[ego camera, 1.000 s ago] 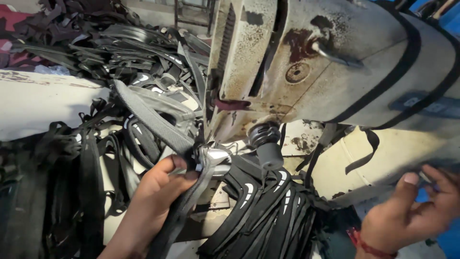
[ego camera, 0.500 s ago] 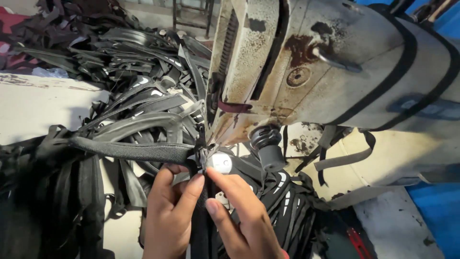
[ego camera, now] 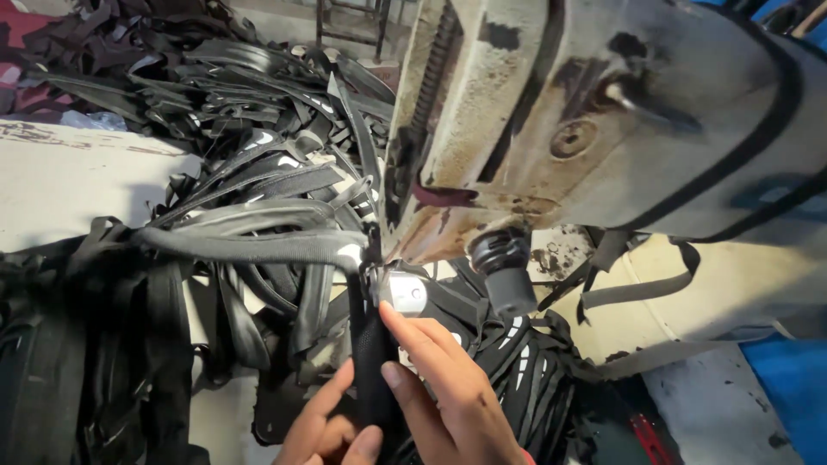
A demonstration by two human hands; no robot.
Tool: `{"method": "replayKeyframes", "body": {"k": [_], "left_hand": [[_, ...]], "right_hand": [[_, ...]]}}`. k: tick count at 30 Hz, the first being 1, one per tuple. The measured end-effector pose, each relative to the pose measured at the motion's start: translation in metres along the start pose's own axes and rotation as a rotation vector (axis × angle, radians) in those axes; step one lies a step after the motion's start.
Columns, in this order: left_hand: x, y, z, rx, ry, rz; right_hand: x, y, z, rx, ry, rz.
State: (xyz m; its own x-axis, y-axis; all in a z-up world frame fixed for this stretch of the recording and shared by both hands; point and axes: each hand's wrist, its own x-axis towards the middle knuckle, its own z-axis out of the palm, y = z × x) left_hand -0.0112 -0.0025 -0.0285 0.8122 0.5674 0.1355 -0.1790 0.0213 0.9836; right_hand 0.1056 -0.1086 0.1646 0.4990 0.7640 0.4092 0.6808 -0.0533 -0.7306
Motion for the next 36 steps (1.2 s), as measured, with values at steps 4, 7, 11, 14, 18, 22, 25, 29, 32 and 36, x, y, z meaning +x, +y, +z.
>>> {"method": "replayKeyframes", "body": {"k": [4, 7, 11, 14, 18, 22, 25, 29, 32, 36], "left_hand": [[0.023, 0.075, 0.010, 0.090, 0.129, 0.045], [0.042, 0.103, 0.010, 0.186, 0.138, -0.029], [0.062, 0.136, 0.017, -0.027, 0.139, -0.108], [0.068, 0.155, 0.014, -0.268, 0.096, -0.133], [0.079, 0.162, 0.011, -0.272, 0.051, -0.159], [0.096, 0.152, 0.001, -0.348, -0.076, -0.196], [0.108, 0.169, -0.022, 0.250, -0.105, -0.121], [0.106, 0.137, -0.063, 1.070, 0.251, -0.075], [0.108, 0.114, -0.085, 1.374, 0.167, -0.246], [0.106, 0.111, -0.091, 1.157, 0.181, -0.303]], "right_hand": [[0.002, 0.005, 0.005, -0.025, 0.039, -0.009], [0.004, 0.004, 0.004, -0.025, 0.049, -0.005], [0.003, -0.003, 0.005, 0.011, 0.030, -0.011], [0.000, -0.016, 0.012, 0.015, 0.073, -0.009], [-0.004, -0.030, 0.019, 0.005, 0.113, -0.006], [-0.014, -0.029, 0.027, -0.081, 0.094, 0.004], [-0.032, -0.024, 0.047, -0.007, 0.161, -0.025], [-0.096, 0.084, 0.080, 0.057, 0.049, -0.176], [-0.112, 0.081, 0.080, 0.032, -0.067, -0.029], [-0.072, 0.025, 0.054, 0.160, 0.201, 0.084]]}}
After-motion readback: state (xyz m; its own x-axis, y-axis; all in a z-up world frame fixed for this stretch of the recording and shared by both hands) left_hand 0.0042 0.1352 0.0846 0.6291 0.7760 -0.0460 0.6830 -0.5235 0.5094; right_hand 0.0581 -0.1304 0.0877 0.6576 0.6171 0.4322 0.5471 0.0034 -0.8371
